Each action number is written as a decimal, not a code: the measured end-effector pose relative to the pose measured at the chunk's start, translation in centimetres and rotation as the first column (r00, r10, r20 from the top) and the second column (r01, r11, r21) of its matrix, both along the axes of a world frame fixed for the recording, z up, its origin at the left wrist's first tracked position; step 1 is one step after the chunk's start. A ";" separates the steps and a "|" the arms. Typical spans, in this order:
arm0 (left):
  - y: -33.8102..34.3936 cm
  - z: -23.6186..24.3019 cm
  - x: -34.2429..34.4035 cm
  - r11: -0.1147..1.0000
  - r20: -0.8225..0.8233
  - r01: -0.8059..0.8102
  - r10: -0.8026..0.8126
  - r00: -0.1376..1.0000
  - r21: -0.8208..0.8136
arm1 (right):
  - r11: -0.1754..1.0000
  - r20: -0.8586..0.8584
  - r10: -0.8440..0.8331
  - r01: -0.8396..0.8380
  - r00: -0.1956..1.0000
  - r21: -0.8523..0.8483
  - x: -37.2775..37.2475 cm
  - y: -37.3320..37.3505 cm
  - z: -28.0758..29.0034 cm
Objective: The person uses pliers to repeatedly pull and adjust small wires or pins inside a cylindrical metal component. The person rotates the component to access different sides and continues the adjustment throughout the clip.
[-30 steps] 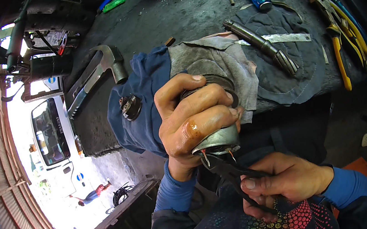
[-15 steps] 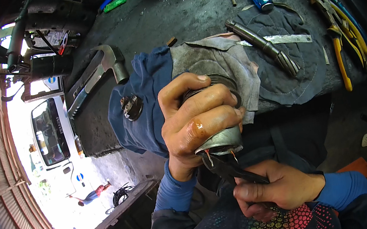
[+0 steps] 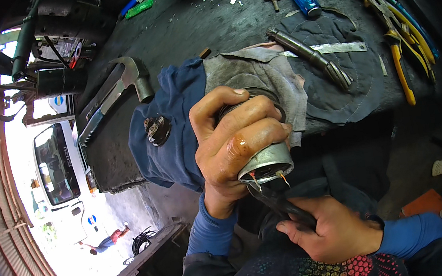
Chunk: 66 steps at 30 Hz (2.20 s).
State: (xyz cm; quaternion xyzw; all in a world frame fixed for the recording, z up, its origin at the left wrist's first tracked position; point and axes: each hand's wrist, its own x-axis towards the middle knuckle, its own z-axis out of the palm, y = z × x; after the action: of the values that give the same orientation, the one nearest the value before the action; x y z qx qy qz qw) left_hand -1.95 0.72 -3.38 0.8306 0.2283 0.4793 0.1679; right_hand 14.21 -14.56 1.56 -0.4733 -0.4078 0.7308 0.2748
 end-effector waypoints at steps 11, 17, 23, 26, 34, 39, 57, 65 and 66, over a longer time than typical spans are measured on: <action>0.1 0.0 0.2 0.999 0.042 -0.011 0.012 0.999 -0.035 | 0.924 0.310 -0.195 0.068 0.930 0.376 -2.8 -1.2 -2.5; 0.2 -0.1 -0.1 1.000 0.052 0.004 -0.002 0.999 -0.030 | 0.968 0.025 0.080 -0.084 0.996 0.235 0.8 -0.4 -1.6; 0.2 0.1 0.1 0.999 0.057 -0.002 0.004 0.998 -0.046 | 0.939 -0.576 0.007 -0.204 0.817 -0.278 2.1 0.0 -2.2; 0.1 0.4 0.0 0.999 0.031 -0.017 0.018 0.999 -0.034 | 0.897 -0.642 -0.031 -0.262 0.766 -0.357 2.3 0.8 -1.7; 0.1 0.1 0.0 1.000 0.029 0.014 -0.014 0.999 -0.022 | 0.851 -0.696 -0.040 -0.341 0.717 -0.400 3.1 1.8 -2.1; -0.2 0.4 -0.2 0.999 0.019 0.028 -0.027 0.999 -0.038 | 0.824 -0.664 -0.015 -0.366 0.747 -0.431 3.5 2.2 -1.4; 0.1 0.3 -0.2 0.998 0.002 0.057 -0.057 0.998 -0.001 | 0.888 -0.529 -0.013 -0.232 0.849 -0.396 1.5 1.1 -1.3; -0.1 0.2 0.0 1.000 -0.003 0.016 -0.016 1.000 0.011 | 0.999 -0.092 -0.043 0.042 0.995 -0.012 -0.5 -0.4 -1.0; 0.0 0.2 0.0 1.000 -0.001 0.013 -0.013 1.000 0.015 | 0.999 -0.073 -0.043 0.043 0.996 0.001 -0.6 -0.3 -1.0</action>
State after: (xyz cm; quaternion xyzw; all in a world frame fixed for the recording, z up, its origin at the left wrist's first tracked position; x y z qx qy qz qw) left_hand -1.99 0.68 -3.21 0.8336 0.2193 0.4794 0.1648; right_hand 13.61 -14.89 0.59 -0.4546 -0.3884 0.7410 0.3057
